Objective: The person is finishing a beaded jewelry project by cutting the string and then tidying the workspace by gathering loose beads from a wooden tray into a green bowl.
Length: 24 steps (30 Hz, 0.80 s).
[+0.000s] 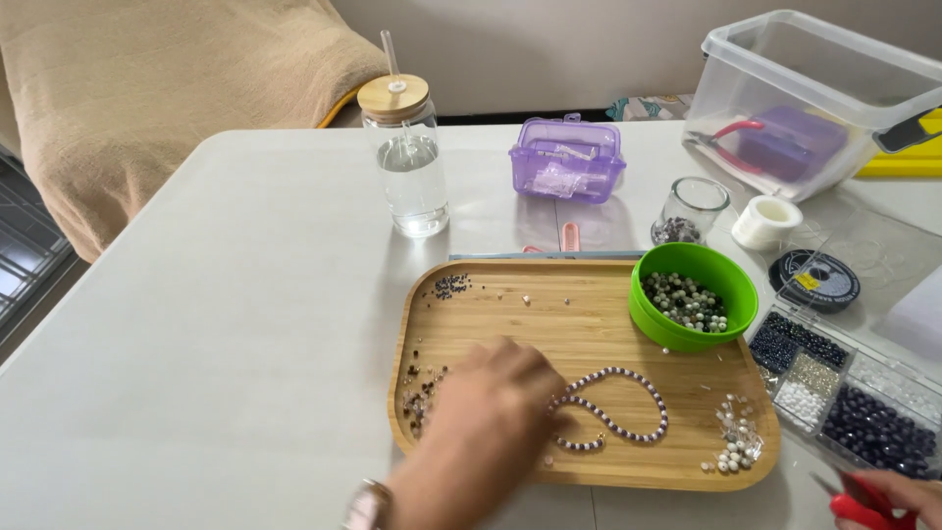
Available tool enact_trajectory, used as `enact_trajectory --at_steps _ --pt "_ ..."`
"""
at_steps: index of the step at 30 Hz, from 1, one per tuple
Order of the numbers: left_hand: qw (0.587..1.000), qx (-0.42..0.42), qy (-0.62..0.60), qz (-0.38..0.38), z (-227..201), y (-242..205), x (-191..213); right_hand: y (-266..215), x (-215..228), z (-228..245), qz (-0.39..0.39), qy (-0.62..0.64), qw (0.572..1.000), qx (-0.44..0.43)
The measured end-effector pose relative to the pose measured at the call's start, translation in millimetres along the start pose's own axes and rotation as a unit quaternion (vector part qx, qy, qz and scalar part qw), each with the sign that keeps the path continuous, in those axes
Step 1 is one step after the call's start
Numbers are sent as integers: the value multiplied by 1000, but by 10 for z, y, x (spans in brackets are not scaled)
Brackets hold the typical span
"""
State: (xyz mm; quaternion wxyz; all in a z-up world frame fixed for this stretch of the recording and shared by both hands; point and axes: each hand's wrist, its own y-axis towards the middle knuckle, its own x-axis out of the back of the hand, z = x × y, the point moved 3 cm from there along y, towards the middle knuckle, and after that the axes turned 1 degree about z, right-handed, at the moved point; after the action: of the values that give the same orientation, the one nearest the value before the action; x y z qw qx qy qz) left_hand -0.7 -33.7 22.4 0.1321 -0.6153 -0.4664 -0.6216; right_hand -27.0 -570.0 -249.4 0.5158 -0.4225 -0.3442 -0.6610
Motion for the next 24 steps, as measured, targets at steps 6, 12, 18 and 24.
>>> enact_trajectory --at_steps 6,12,18,24 --pt "993 -19 -12 112 -367 36 -359 -566 738 1920 -58 170 983 34" --pt "989 -127 67 26 -352 59 -360 -555 668 2474 -96 71 983 138" --pt "924 -297 60 -234 -16 277 -44 -104 163 2368 88 385 916 68" --pt "914 -284 26 -288 186 280 171 384 404 3520 308 653 640 264"
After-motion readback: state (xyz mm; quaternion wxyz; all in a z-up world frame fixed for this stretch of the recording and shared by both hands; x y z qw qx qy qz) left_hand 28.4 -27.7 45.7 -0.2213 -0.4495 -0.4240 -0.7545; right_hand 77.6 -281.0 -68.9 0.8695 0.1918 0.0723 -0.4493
